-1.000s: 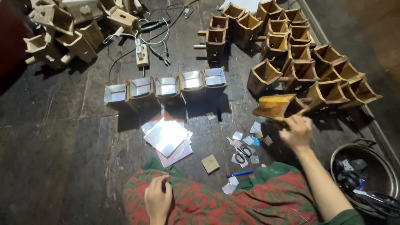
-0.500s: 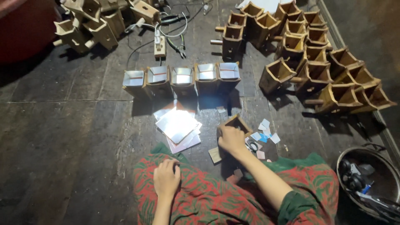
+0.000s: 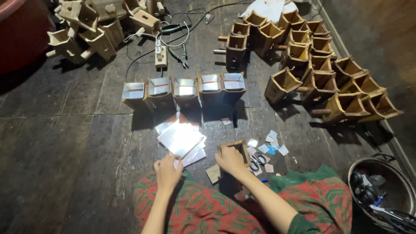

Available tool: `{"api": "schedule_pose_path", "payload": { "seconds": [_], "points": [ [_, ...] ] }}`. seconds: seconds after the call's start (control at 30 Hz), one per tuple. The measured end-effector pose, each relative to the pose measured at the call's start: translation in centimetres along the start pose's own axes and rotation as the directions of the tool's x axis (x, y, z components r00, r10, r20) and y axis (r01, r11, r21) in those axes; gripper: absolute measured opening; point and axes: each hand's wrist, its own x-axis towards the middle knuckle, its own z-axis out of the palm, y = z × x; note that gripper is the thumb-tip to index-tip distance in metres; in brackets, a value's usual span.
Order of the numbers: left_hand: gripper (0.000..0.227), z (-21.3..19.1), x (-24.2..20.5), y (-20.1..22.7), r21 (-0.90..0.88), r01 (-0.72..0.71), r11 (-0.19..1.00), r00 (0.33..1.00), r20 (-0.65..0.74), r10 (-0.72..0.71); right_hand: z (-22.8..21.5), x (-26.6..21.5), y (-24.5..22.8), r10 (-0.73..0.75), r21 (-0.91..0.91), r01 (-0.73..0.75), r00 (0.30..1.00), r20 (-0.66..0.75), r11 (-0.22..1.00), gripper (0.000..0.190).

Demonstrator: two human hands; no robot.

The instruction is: The person marks a sheet of silver lining material with a pencil and then cuts it into specific shapes using shears.

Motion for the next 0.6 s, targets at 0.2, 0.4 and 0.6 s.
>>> {"api": "schedule_pose_path", "payload": {
  "seconds": [0.2,0.4,0.6],
  "points": [
    [0.059,7.2,6.7,-3.2,-0.259,0.451,0.854,0.889,0.048,-0.455,-13.8,-11.2,-6.4,-0.649,0.299,0.716,0.698,-0.301,0.631,0.014],
    [0.096,1.9,7.4,0.4,-0.178,0.443,0.879,0.894,0.156,-0.419,-16.1,-10.6,-0.2,-0.526,0.261,0.596,0.798,-0.294,0.759,0.016],
    [0.11,4.0,8.2,-2.5,-0.142,0.47,0.871,0.87,0.242,-0.43,-15.4,-9.7,5.5,-0.405,0.242,0.461,0.88,-0.249,0.854,0.019]
  ]
}}
